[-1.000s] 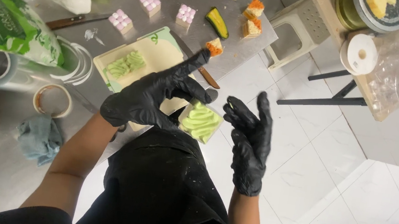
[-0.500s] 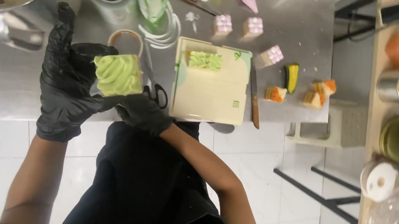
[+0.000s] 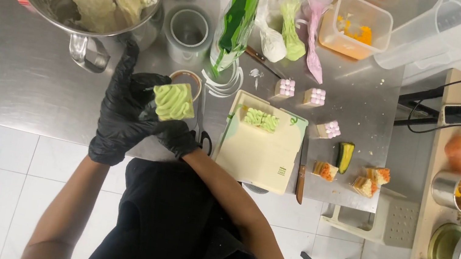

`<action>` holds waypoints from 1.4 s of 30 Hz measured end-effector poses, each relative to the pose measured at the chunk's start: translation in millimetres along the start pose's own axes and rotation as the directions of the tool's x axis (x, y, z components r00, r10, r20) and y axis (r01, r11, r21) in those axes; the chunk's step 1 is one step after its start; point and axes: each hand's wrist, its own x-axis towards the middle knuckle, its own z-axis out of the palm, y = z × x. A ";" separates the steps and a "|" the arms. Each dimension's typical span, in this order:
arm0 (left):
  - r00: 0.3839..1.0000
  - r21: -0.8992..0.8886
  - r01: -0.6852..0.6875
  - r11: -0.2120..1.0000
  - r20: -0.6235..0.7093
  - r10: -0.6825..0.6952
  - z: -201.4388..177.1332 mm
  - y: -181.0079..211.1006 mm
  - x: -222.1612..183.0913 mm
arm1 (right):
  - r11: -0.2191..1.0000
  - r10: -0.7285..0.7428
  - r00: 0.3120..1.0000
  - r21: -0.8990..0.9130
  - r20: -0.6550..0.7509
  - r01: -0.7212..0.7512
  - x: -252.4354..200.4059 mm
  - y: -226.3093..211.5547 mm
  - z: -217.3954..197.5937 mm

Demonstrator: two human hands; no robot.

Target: Piping frosting onto small square cakes and preparing containers with tape.

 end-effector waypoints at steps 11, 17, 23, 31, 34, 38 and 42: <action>0.980 -0.261 0.195 0.946 0.095 -0.176 29.1 -17.4 6.2 | 0.242 0.540 0.708 0.722 0.455 -0.649 -48.2 -25.9 -98.6; 0.972 -0.354 0.233 0.906 0.061 -0.227 16.4 -33.2 0.2 | 0.347 0.574 0.817 0.888 0.053 -0.301 -31.6 -54.9 -153.0; 0.956 -0.285 0.295 0.912 0.095 -0.279 19.7 -31.1 2.0 | -0.031 0.599 0.771 0.968 0.217 -0.249 34.1 -137.5 -235.3; 0.959 -0.327 0.280 0.903 0.145 -0.245 32.0 -42.1 4.3 | 0.246 0.643 0.765 0.950 -0.012 -0.193 18.0 -107.2 -202.3; 0.947 -0.314 0.314 0.896 0.177 -0.269 35.1 -30.9 4.4 | 0.304 0.687 0.722 0.936 -0.084 -0.179 17.5 -105.9 -204.2; 0.935 -0.387 0.351 0.853 0.191 -0.298 39.1 -19.4 6.0 | 0.358 0.685 0.718 0.915 -0.124 -0.184 10.3 -102.4 -208.7; 0.950 -0.508 0.312 0.803 0.183 -0.253 36.8 -25.9 6.7 | 0.294 0.706 0.699 0.944 -0.109 -0.150 0.5 -100.9 -208.9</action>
